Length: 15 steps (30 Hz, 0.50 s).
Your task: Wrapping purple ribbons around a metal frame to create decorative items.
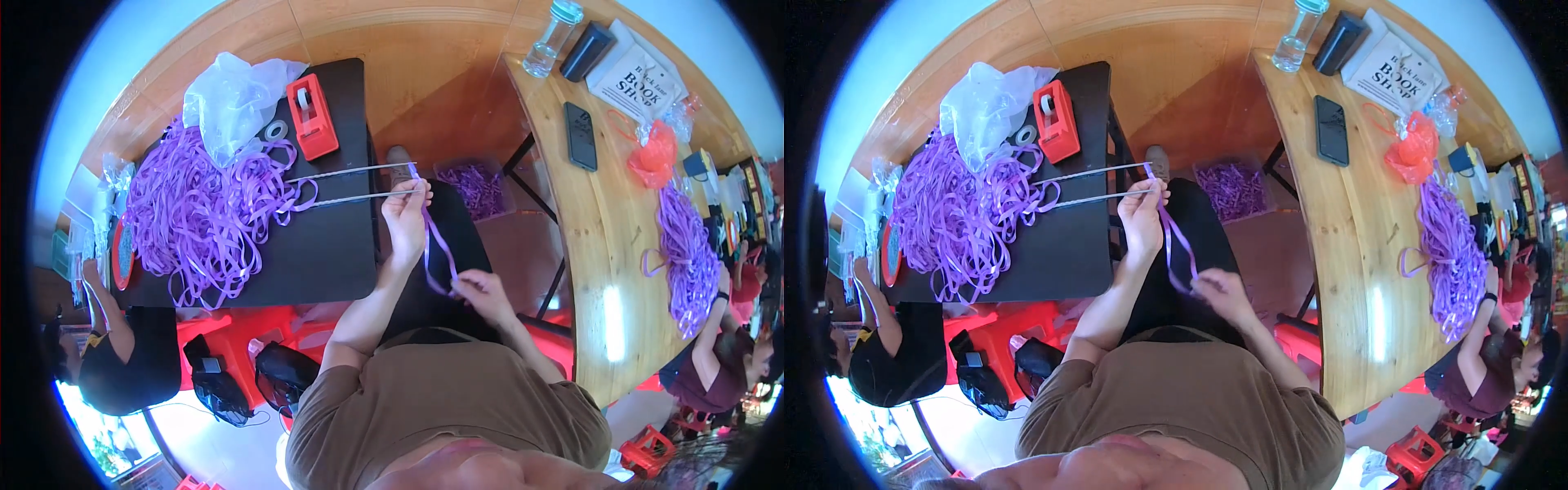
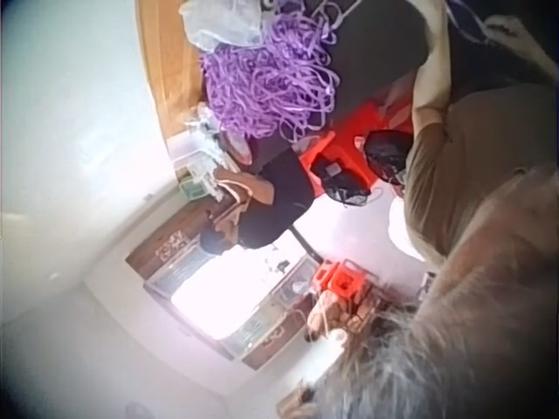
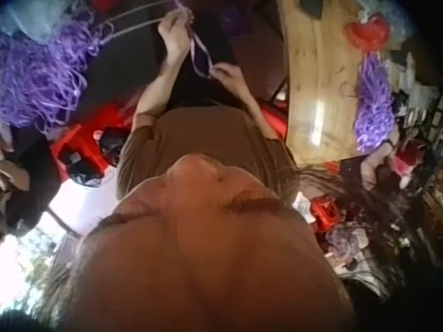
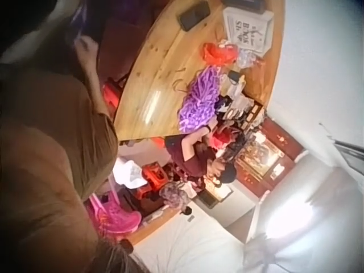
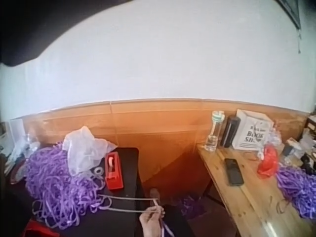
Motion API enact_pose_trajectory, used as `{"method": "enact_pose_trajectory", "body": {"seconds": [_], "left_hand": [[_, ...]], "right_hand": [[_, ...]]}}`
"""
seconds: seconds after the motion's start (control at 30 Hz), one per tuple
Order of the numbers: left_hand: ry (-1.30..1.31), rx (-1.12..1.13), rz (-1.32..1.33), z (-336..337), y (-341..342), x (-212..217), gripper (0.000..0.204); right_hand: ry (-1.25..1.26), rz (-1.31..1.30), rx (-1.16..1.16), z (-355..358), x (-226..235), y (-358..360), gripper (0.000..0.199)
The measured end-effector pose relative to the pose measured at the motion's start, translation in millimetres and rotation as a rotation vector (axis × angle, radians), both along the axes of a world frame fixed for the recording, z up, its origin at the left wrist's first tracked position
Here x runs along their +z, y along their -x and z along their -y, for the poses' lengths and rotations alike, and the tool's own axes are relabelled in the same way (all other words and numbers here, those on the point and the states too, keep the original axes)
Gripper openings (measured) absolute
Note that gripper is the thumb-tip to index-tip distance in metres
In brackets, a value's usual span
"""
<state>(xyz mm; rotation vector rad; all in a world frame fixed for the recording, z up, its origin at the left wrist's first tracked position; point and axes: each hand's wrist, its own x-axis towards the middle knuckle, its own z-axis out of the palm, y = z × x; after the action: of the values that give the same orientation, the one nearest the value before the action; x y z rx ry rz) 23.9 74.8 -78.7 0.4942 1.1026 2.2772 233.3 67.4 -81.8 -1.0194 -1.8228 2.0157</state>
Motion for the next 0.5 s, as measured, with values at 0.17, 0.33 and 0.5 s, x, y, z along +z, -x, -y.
{"method": "enact_pose_trajectory", "body": {"seconds": [0.17,0.33,0.5], "left_hand": [[0.227,-0.175,-0.178,1,-9,1,0.007],[0.384,-0.33,-0.757,33,-33,16,0.007],[0.398,-0.343,-1.008,68,-42,78,0.013]], "right_hand": [[-0.562,-0.152,-0.383,-39,-1,-1,0.012],[-0.562,-0.418,-0.238,-65,30,12,0.024],[-0.263,-0.596,0.174,-77,31,25,0.047]]}}
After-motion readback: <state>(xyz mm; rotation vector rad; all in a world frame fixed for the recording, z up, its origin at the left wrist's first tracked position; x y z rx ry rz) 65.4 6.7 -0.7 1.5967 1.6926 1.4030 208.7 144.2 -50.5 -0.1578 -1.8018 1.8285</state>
